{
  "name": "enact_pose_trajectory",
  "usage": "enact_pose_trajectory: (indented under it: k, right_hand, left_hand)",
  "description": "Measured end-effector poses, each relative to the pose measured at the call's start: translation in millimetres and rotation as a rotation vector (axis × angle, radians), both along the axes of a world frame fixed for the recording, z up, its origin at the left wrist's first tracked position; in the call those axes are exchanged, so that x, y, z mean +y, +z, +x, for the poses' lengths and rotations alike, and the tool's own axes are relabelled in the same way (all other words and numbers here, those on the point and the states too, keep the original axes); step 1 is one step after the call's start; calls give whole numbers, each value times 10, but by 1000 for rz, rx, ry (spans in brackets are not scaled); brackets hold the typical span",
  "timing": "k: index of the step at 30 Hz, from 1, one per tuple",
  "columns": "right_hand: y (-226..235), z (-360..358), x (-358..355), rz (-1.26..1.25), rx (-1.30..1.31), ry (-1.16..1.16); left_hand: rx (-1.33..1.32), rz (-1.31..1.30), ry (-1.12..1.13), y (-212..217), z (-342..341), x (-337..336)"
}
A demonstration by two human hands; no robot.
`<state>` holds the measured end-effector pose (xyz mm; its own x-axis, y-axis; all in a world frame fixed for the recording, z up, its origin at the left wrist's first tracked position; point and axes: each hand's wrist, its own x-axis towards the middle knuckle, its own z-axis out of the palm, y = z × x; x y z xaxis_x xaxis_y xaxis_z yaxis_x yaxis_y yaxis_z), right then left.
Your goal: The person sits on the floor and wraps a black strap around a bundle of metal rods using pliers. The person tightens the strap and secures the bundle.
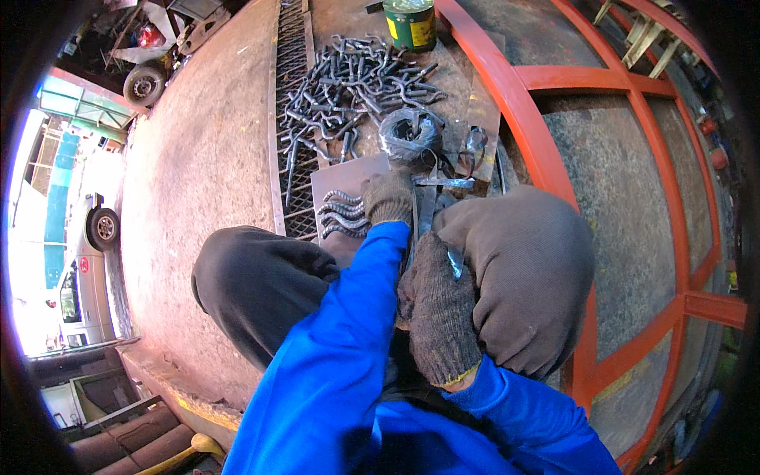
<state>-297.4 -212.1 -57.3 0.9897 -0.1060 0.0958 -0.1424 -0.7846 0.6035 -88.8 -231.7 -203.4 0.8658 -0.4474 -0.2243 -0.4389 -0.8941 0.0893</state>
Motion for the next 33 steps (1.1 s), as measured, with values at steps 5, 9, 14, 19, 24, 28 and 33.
enact_pose_trajectory:
  k: [5, 9, 14, 19, 24, 28, 33]
  right_hand:
    - [-88, -81, -29, 243, -130, -7]
    - [-157, -103, -5, 732, -321, 4]
    - [-273, -183, 105, 1475, -455, -95]
    - [-16, -12, -182, 2049, -604, -303]
    - [198, 151, -513, 2539, -728, -496]
    - [191, 215, -805, 3002, -1001, -545]
    - [191, 351, -1102, 2931, -1056, -272]
  left_hand:
    - [43, -63, -21, 127, -80, -178]
    - [18, -76, -17, 37, -32, -60]
    - [-26, -70, -82, 91, -121, -142]
    - [-39, -113, -76, 71, -122, -139]
    - [-101, -163, -102, 56, -138, -88]
    - [-44, -294, -159, 265, -194, -17]
    - [-92, -276, -489, 130, -147, 196]
